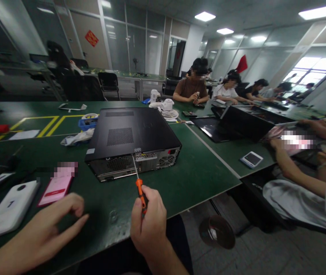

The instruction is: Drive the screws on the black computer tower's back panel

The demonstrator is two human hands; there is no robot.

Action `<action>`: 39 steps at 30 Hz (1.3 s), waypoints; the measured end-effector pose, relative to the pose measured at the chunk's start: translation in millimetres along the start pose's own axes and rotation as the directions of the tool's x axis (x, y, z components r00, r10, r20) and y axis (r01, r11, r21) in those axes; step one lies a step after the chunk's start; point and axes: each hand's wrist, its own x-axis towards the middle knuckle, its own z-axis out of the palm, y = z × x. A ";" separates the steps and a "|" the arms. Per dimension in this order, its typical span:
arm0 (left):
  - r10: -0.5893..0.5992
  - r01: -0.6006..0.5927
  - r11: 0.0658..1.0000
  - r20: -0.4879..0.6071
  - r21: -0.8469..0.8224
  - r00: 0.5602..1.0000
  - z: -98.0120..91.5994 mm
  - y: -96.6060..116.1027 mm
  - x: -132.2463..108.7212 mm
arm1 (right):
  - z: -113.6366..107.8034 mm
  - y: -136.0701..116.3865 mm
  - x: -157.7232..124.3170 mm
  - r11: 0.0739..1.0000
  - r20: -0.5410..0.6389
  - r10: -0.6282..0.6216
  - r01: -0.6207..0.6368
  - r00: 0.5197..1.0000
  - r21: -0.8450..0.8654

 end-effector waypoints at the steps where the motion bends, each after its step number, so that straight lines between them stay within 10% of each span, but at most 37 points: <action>1: 0.071 -0.071 0.997 -0.041 0.009 0.997 6.0 0.2 16.9 | 0.1 -0.6 0.9 1.000 -0.005 0.001 -0.001 1.000 0.003; 5: 0.180 -0.141 0.974 -0.233 0.175 0.956 23.9 2.1 84.3 | -0.7 -1.6 4.8 0.999 -0.033 -0.015 0.013 0.999 -0.035; 11: 0.213 -0.175 0.939 -0.099 0.297 0.972 49.8 -6.9 138.3 | -2.3 -2.4 8.1 0.997 -0.028 -0.043 0.041 0.999 -0.072; 39: 0.195 -0.100 0.926 -0.236 0.363 0.952 77.3 -8.1 145.5 | -4.1 -10.6 13.9 0.983 -0.054 0.007 -0.017 0.999 -0.184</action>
